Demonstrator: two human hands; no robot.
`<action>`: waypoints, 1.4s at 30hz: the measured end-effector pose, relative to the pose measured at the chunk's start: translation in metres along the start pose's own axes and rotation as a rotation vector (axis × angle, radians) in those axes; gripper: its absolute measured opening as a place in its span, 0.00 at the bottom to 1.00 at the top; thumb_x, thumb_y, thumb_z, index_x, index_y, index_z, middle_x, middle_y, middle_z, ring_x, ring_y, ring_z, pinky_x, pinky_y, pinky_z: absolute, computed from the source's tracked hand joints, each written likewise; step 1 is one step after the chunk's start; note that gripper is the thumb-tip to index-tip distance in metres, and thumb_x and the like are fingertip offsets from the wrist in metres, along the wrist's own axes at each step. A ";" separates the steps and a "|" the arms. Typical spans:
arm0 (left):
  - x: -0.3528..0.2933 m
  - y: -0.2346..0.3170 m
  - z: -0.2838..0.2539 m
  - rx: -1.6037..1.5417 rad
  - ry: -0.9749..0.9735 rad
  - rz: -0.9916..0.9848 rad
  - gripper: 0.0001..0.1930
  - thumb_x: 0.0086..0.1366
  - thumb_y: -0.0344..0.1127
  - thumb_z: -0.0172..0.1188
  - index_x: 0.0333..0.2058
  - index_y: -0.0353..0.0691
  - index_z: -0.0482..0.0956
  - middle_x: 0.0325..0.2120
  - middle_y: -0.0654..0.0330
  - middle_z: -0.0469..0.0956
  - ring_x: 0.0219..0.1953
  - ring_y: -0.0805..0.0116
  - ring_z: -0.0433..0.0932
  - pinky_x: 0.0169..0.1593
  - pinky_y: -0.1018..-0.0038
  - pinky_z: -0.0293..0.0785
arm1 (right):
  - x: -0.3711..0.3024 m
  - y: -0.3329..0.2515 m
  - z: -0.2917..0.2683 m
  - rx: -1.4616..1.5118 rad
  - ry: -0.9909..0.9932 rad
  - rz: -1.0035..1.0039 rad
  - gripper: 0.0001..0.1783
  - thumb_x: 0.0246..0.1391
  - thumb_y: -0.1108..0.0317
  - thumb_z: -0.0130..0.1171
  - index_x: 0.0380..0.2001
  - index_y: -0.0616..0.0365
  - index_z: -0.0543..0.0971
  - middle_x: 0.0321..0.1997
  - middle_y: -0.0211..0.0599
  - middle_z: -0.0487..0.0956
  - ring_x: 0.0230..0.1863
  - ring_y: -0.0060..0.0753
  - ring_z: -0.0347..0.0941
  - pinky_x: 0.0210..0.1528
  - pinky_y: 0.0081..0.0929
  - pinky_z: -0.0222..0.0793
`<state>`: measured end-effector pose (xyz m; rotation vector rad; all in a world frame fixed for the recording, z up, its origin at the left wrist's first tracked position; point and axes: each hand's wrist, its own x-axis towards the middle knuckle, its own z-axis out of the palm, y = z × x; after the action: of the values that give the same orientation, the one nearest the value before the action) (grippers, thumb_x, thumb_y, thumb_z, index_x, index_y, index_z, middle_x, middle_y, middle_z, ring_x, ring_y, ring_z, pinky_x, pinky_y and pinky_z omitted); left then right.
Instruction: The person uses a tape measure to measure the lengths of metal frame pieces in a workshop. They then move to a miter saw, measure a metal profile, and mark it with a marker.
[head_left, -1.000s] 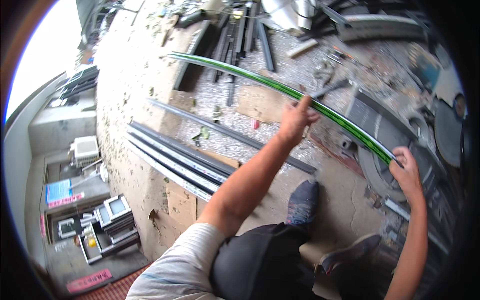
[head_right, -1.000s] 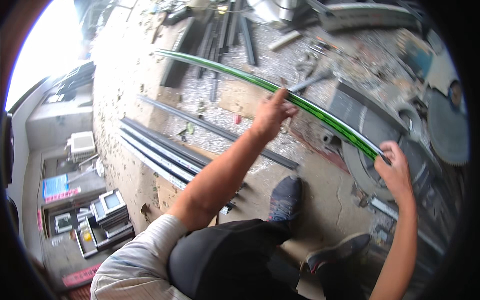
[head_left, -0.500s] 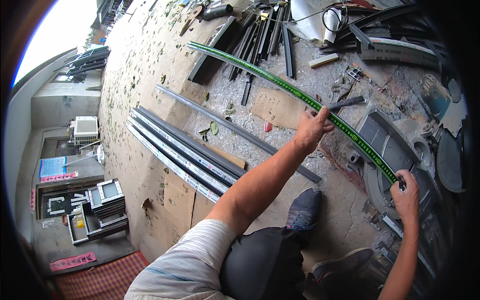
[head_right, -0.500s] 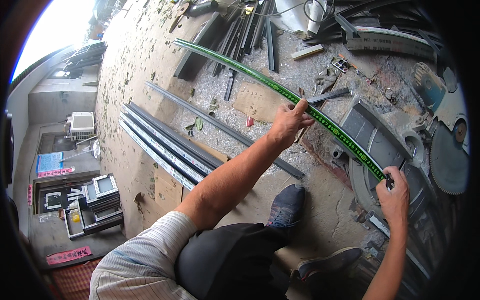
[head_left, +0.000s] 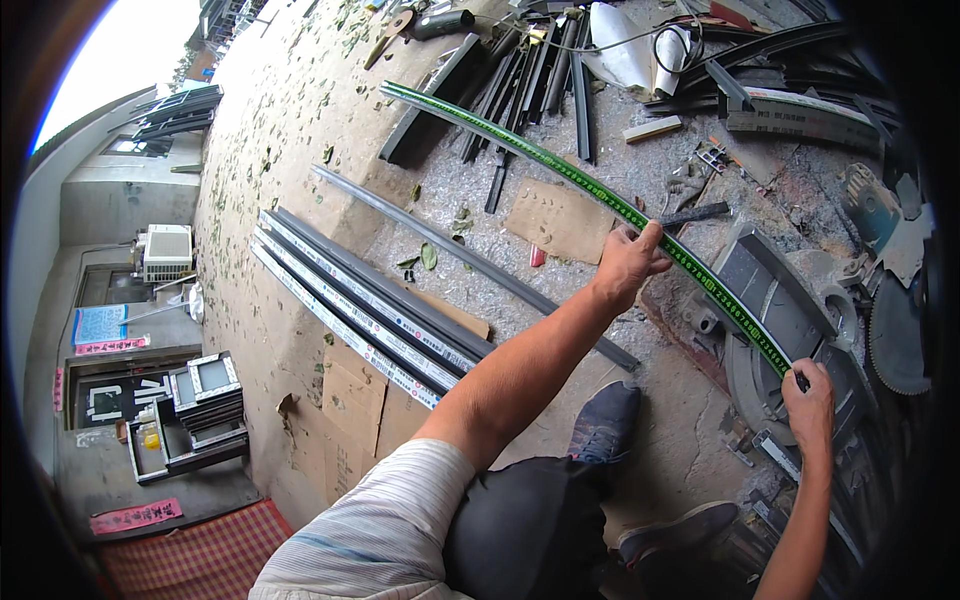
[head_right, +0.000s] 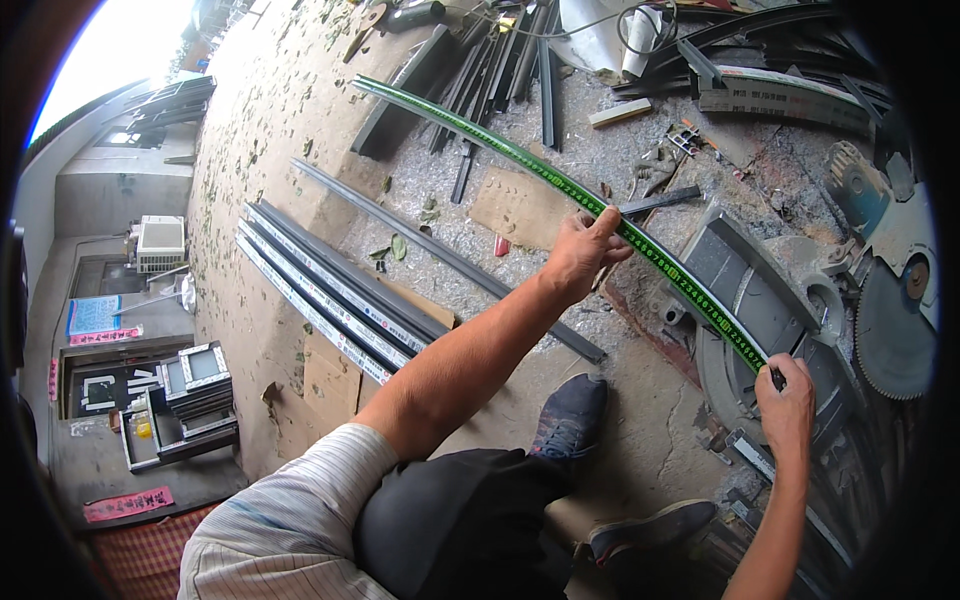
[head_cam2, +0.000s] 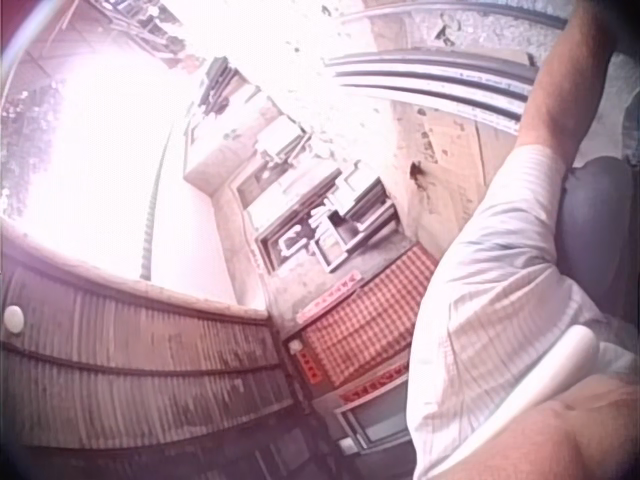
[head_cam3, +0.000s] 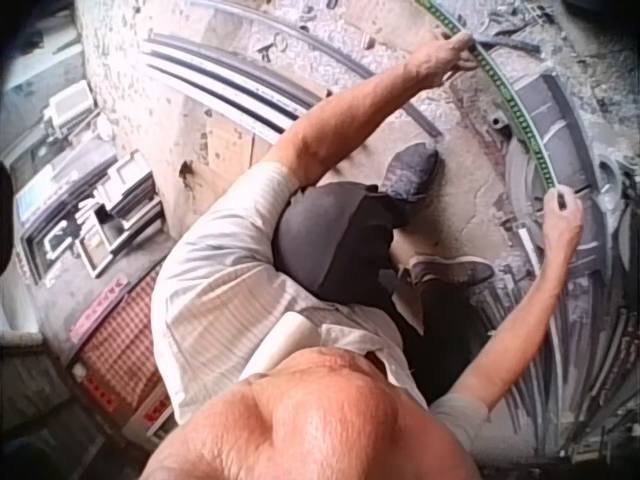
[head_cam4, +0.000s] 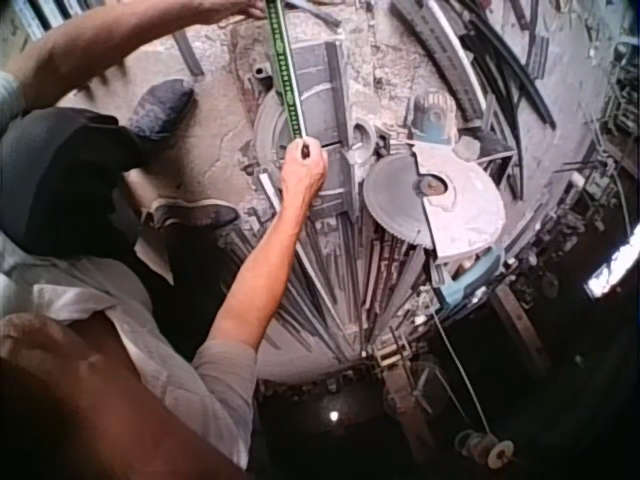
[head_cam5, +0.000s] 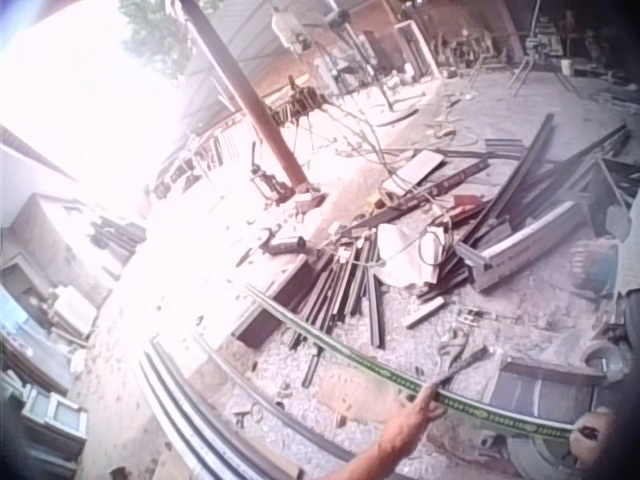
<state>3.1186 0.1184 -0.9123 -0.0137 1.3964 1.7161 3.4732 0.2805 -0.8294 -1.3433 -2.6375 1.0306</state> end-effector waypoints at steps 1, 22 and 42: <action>-0.001 0.001 0.000 -0.014 -0.010 -0.014 0.20 0.80 0.48 0.66 0.47 0.33 0.76 0.32 0.62 0.77 0.30 0.72 0.81 0.41 0.69 0.92 | 0.001 -0.003 0.000 0.003 0.003 -0.001 0.08 0.65 0.69 0.63 0.42 0.63 0.82 0.40 0.51 0.78 0.43 0.58 0.77 0.50 0.46 0.72; -0.003 0.000 0.000 -0.055 -0.010 -0.043 0.21 0.80 0.48 0.66 0.51 0.34 0.74 0.36 0.62 0.77 0.31 0.74 0.79 0.42 0.67 0.92 | 0.006 0.002 0.001 0.042 -0.029 -0.009 0.09 0.64 0.69 0.63 0.41 0.65 0.83 0.38 0.51 0.79 0.42 0.56 0.77 0.49 0.44 0.72; 0.007 0.008 -0.019 -0.081 -0.153 -0.058 0.10 0.83 0.39 0.60 0.50 0.37 0.79 0.49 0.55 0.84 0.51 0.59 0.86 0.60 0.62 0.87 | 0.004 -0.020 -0.009 -0.054 -0.048 0.181 0.15 0.63 0.58 0.66 0.44 0.58 0.83 0.41 0.54 0.83 0.42 0.60 0.81 0.46 0.47 0.75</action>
<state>3.1003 0.1082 -0.9168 0.0316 1.2033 1.6882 3.4587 0.2803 -0.8125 -1.6149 -2.6352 1.0290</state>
